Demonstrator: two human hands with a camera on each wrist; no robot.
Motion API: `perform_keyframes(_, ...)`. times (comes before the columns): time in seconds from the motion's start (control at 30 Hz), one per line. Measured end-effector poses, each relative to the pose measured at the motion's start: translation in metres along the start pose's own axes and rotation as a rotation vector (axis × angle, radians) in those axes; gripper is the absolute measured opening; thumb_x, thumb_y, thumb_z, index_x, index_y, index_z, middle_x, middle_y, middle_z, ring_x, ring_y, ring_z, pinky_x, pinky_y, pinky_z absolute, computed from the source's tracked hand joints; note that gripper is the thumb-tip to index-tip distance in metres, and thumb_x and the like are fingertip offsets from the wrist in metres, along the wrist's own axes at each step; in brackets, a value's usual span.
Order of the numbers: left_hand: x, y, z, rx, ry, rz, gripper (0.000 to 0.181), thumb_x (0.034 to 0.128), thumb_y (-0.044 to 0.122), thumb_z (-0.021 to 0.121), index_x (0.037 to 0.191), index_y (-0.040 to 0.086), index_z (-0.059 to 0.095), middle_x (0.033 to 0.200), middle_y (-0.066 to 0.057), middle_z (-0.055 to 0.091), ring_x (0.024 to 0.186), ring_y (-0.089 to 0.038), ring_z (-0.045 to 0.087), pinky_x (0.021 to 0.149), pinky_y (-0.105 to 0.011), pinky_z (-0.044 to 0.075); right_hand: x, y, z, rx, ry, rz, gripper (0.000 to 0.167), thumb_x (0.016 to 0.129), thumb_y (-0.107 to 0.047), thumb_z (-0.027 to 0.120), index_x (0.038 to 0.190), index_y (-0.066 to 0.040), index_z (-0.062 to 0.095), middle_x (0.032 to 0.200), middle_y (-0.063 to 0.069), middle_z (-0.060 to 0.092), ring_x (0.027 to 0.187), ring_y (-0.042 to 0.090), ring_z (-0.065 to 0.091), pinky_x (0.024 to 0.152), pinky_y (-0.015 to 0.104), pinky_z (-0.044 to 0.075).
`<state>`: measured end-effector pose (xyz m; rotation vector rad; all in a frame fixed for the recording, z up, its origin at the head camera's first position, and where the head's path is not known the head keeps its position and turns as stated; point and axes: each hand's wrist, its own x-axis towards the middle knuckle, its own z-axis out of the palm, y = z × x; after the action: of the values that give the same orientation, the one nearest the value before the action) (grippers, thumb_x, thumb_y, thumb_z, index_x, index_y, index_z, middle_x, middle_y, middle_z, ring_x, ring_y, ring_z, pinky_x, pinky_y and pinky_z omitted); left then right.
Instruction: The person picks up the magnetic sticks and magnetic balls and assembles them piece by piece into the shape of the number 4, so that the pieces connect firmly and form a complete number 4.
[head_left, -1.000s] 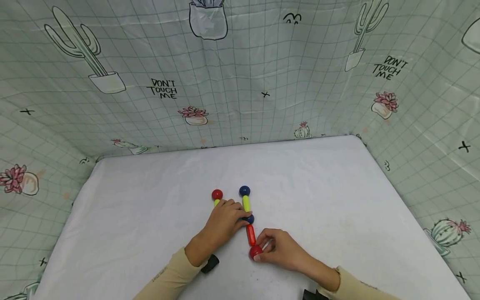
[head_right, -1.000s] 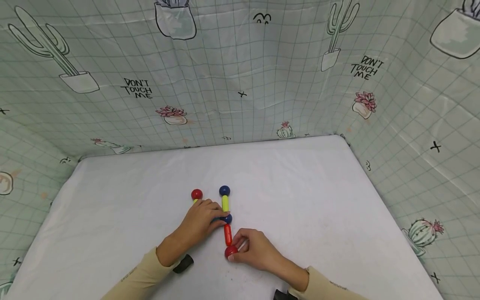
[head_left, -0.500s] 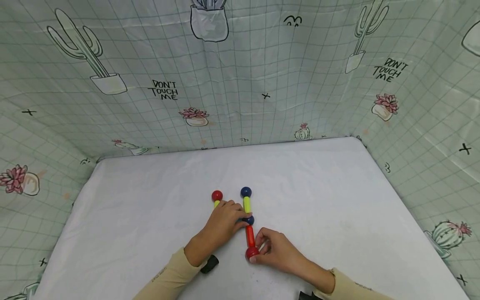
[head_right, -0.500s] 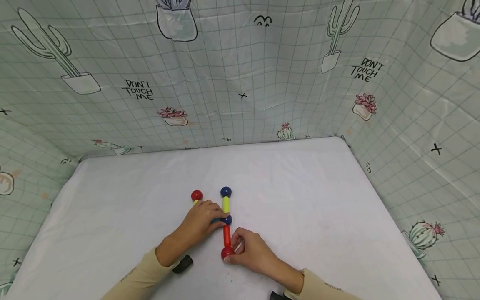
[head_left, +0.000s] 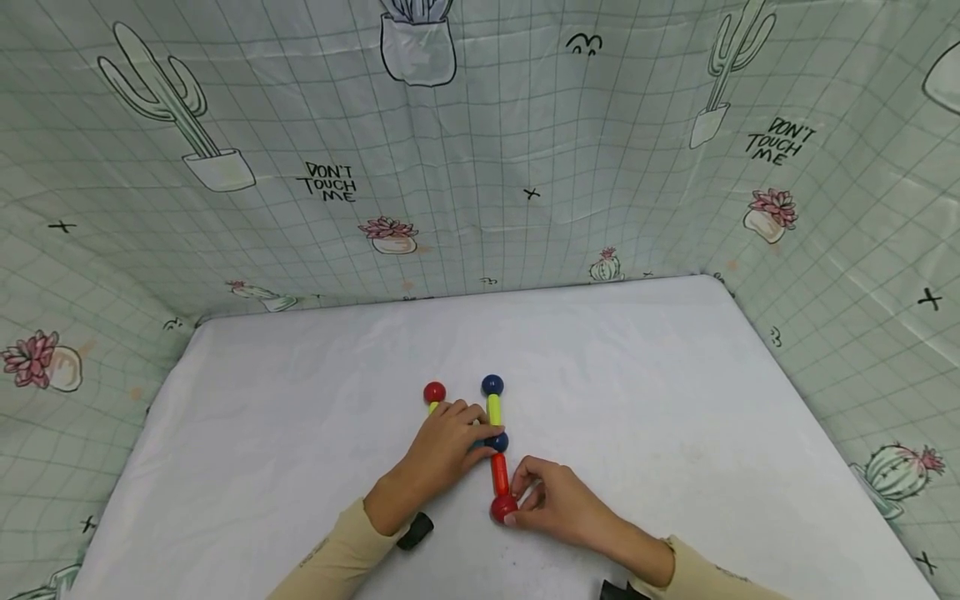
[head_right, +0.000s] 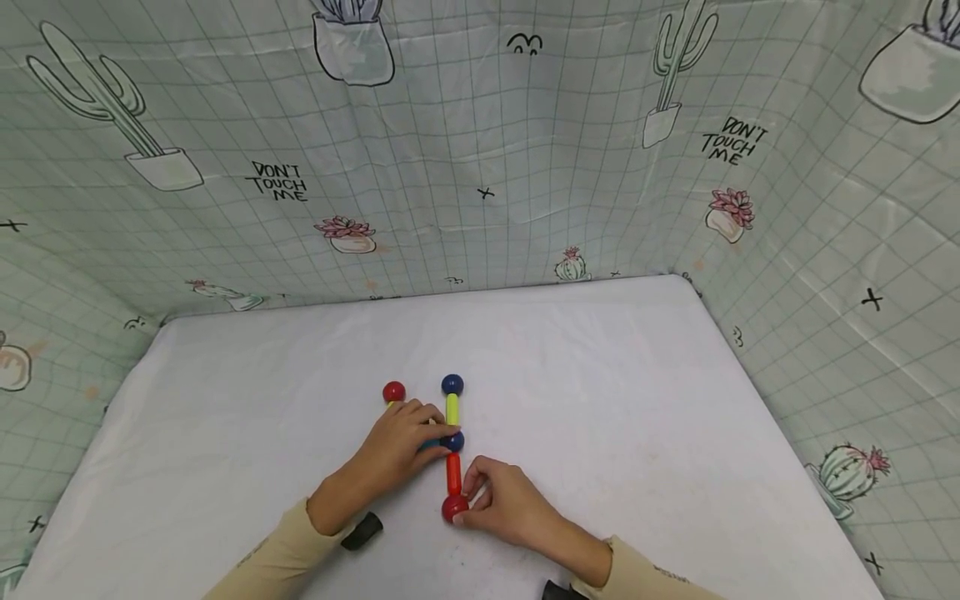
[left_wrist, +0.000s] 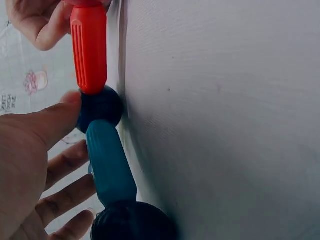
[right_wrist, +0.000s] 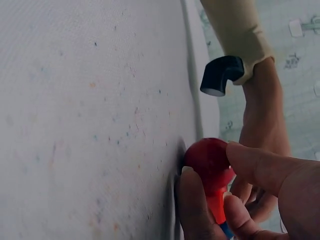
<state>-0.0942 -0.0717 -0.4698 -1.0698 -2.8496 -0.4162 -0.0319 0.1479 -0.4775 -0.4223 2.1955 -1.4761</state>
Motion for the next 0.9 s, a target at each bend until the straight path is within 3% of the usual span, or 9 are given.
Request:
perform_keyframes(0.17,-0.005,-0.010,-0.002,-0.043,0.067,-0.013,0.032,0.0906,0.029,0.086,0.120,0.019,0.081,0.108,0.003,0.071,0.099,-0.017,0.062,0.092,-0.038,0.051,0.000,-0.001,-0.011,-0.049,0.043,-0.007,0.027,0.086,-0.007,0.086,0.100,-0.005,0.063,0.094,0.003,0.066,0.073,0.006,0.069,0.066,0.021,0.055)
perform_keyframes(0.4,-0.017,-0.037,-0.020,-0.117,0.119,-0.127,0.031,0.0915,0.024,0.085,0.121,0.016,0.081,0.108,-0.001,0.073,0.101,-0.022,0.064,0.091,-0.043,0.052,0.002,0.002,-0.039,-0.131,0.142,0.016,0.025,0.089,-0.009,0.085,0.104,-0.002,0.066,0.100,0.006,0.068,0.078,0.011,0.067,0.068,0.022,0.055)
perform_keyframes(0.6,-0.029,-0.063,-0.033,-0.140,0.180,-0.221,0.029,0.0910,0.017,0.085,0.118,0.008,0.081,0.107,-0.005,0.075,0.098,-0.027,0.064,0.089,-0.047,0.052,0.007,0.010,-0.068,-0.131,0.206,0.028,0.020,0.094,-0.007,0.078,0.106,0.001,0.065,0.101,0.009,0.068,0.077,0.016,0.071,0.068,0.025,0.059)
perform_keyframes(0.9,-0.045,-0.103,-0.044,-0.165,0.161,-0.361,0.026,0.0983,0.017,0.077,0.122,0.006,0.079,0.112,-0.010,0.074,0.106,-0.034,0.065,0.093,-0.054,0.050,0.014,0.019,-0.115,-0.188,0.333,0.074,0.016,0.102,-0.010,0.069,0.110,0.003,0.064,0.103,0.015,0.070,0.080,0.023,0.075,0.067,0.027,0.059)
